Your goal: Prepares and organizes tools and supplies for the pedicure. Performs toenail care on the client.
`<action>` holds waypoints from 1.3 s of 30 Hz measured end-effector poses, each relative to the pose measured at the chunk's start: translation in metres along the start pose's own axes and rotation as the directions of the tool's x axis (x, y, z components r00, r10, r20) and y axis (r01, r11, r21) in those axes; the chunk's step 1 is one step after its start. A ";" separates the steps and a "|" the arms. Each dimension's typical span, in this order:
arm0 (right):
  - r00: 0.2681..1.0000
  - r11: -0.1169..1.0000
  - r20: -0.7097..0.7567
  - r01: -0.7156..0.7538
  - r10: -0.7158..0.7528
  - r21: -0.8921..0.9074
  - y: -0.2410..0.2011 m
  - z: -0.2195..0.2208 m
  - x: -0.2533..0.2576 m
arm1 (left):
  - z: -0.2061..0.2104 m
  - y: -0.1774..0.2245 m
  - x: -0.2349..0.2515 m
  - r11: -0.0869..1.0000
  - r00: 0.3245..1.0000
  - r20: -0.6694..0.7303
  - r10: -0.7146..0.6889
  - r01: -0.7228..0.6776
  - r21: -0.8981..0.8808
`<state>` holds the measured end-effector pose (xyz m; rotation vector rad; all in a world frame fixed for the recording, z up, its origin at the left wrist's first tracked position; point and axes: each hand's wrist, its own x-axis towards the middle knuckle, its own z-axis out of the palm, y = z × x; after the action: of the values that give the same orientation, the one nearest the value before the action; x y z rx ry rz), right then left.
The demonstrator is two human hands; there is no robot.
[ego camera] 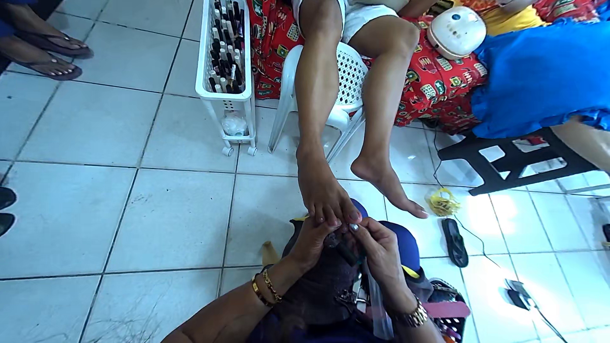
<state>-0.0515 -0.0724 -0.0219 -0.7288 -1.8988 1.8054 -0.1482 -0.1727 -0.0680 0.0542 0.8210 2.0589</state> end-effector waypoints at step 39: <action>0.998 0.938 -0.063 -0.008 0.032 0.346 0.011 0.007 -0.006 | 0.008 0.002 -0.004 0.999 1.000 -0.026 -0.013 0.012 -0.038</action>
<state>-0.0504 -0.0815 -0.0332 -0.6737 -1.4775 2.0273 -0.1444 -0.1728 -0.0598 0.0016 0.7962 2.0663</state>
